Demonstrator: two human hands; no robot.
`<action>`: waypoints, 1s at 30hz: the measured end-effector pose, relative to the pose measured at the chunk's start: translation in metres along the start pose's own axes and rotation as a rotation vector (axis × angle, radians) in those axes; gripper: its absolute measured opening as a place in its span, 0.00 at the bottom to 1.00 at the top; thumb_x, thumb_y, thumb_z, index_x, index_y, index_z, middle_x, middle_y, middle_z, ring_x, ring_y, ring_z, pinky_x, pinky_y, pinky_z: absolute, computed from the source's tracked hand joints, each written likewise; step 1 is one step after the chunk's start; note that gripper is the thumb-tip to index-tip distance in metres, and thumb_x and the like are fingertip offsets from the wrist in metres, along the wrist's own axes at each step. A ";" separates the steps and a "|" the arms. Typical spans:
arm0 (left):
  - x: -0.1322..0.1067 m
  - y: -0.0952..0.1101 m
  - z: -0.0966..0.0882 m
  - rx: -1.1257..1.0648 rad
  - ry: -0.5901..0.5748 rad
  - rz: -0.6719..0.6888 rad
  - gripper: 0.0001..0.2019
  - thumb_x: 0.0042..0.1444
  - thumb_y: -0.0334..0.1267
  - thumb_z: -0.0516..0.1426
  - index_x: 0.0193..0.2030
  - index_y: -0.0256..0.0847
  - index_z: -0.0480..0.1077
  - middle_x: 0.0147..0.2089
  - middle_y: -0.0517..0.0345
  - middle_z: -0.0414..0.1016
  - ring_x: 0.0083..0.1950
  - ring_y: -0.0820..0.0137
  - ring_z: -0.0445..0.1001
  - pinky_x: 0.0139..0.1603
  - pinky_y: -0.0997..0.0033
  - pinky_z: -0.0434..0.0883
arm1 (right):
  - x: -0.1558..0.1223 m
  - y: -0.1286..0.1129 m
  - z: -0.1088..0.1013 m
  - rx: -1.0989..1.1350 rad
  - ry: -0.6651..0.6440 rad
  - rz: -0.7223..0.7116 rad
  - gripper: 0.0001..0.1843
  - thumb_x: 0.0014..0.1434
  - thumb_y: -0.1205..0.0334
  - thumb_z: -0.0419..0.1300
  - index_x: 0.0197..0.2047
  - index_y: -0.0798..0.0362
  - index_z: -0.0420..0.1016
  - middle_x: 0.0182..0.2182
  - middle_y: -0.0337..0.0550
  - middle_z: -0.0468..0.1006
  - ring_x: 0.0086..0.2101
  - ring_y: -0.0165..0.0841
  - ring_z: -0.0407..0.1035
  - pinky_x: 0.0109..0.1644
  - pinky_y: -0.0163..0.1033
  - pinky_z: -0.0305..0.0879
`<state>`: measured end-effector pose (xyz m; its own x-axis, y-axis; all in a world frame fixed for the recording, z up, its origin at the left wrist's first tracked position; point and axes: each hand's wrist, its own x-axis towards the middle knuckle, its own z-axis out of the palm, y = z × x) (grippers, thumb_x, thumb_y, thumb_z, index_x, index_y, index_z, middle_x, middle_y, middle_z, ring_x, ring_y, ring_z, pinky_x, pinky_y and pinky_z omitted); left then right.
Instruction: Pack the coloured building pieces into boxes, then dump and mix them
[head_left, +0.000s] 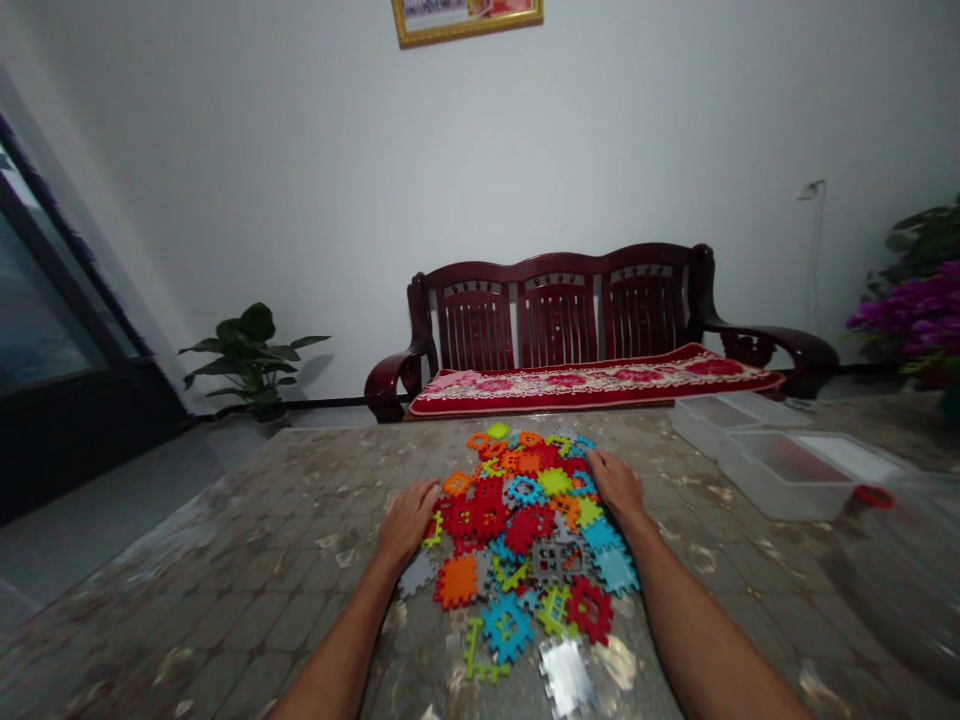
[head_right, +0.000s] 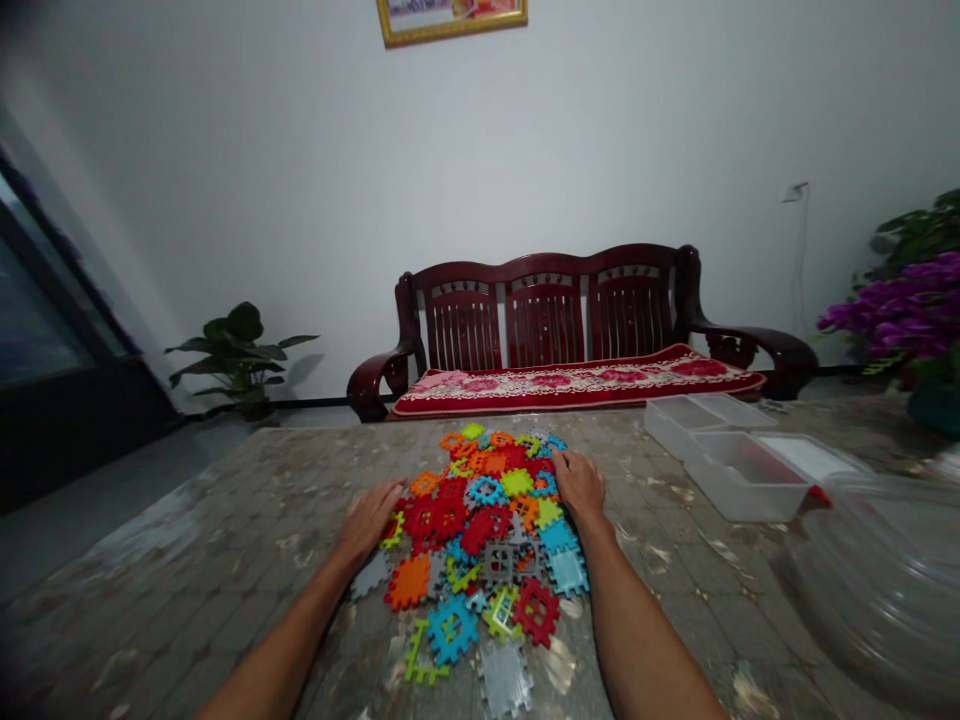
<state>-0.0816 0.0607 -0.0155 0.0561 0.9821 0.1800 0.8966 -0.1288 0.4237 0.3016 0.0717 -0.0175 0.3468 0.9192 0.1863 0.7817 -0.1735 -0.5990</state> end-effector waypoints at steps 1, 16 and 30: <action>0.000 0.000 0.000 0.007 0.000 0.000 0.24 0.69 0.43 0.42 0.61 0.44 0.72 0.65 0.53 0.75 0.68 0.63 0.69 0.73 0.58 0.59 | 0.000 0.000 0.000 0.001 0.003 -0.003 0.28 0.70 0.47 0.43 0.52 0.48 0.82 0.53 0.49 0.82 0.53 0.42 0.73 0.59 0.46 0.63; 0.002 0.000 0.007 0.115 -0.020 -0.012 0.23 0.66 0.48 0.50 0.62 0.43 0.73 0.70 0.43 0.69 0.72 0.54 0.65 0.74 0.48 0.54 | 0.005 0.008 0.006 0.178 0.094 0.005 0.27 0.65 0.45 0.48 0.48 0.50 0.84 0.49 0.51 0.82 0.51 0.45 0.73 0.60 0.49 0.63; 0.002 -0.003 0.012 0.175 -0.018 -0.003 0.22 0.67 0.47 0.50 0.62 0.45 0.73 0.70 0.45 0.69 0.71 0.55 0.65 0.73 0.49 0.55 | 0.018 0.019 0.009 0.563 0.215 0.020 0.34 0.60 0.44 0.47 0.53 0.59 0.81 0.51 0.54 0.83 0.52 0.45 0.74 0.56 0.45 0.70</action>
<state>-0.0789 0.0648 -0.0272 0.0594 0.9849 0.1626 0.9595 -0.1013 0.2630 0.3180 0.0880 -0.0324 0.5015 0.8155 0.2890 0.3998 0.0778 -0.9133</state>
